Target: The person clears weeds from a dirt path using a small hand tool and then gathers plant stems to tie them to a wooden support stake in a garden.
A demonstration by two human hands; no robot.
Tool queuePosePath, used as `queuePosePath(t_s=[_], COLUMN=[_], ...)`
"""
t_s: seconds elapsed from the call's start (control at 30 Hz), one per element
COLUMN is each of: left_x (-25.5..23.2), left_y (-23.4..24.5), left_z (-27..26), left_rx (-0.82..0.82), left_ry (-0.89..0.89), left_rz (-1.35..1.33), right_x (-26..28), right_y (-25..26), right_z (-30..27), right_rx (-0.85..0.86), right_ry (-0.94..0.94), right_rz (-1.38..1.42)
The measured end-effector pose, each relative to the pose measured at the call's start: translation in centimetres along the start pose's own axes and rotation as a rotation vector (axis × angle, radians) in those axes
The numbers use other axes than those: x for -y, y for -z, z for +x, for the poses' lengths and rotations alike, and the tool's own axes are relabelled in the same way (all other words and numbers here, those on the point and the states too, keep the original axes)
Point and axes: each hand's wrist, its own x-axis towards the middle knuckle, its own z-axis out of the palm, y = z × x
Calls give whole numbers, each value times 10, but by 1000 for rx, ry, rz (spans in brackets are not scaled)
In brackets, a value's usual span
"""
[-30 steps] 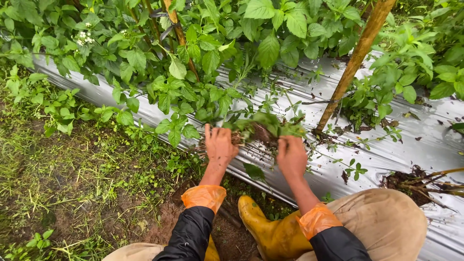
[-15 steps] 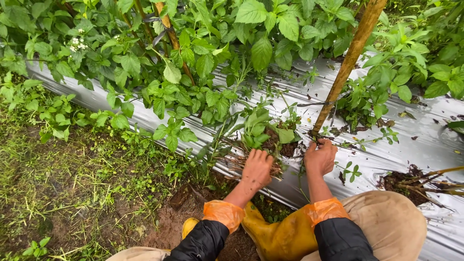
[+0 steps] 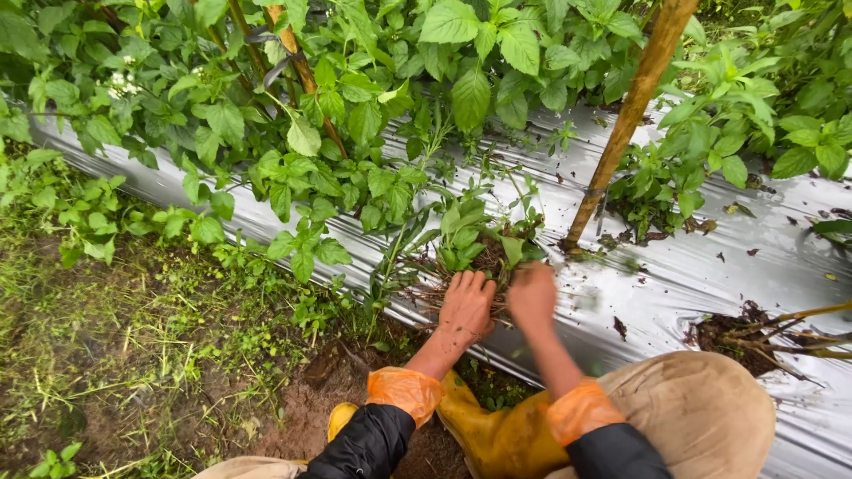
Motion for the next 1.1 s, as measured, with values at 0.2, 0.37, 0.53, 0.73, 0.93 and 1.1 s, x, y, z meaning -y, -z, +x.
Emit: queuePosePath(t_s=[0.2,0.37,0.53,0.73,0.93,1.1], left_x=[35,65,63,47,21,34], left_y=[-34,-68,-56,-46,-14,-16], left_z=[-20,-50,-55,-28,-3,-6], left_rx=[-38,55,46,79,79,46], left_ry=[202,558,687,544,589,353], left_rz=[-64,-52,93,8,-56,74], right_x=[-19,27,20,-19,-49,-67], right_y=[-37,-38,-61,-48,-26,-45], right_z=[14,-28,-21,18,65,104], right_rx=[4,268,299,-116,-285,-19], right_ry=[589,750,762,469,221,446], right_rz=[-41,-109,-292,-10,-10,-61])
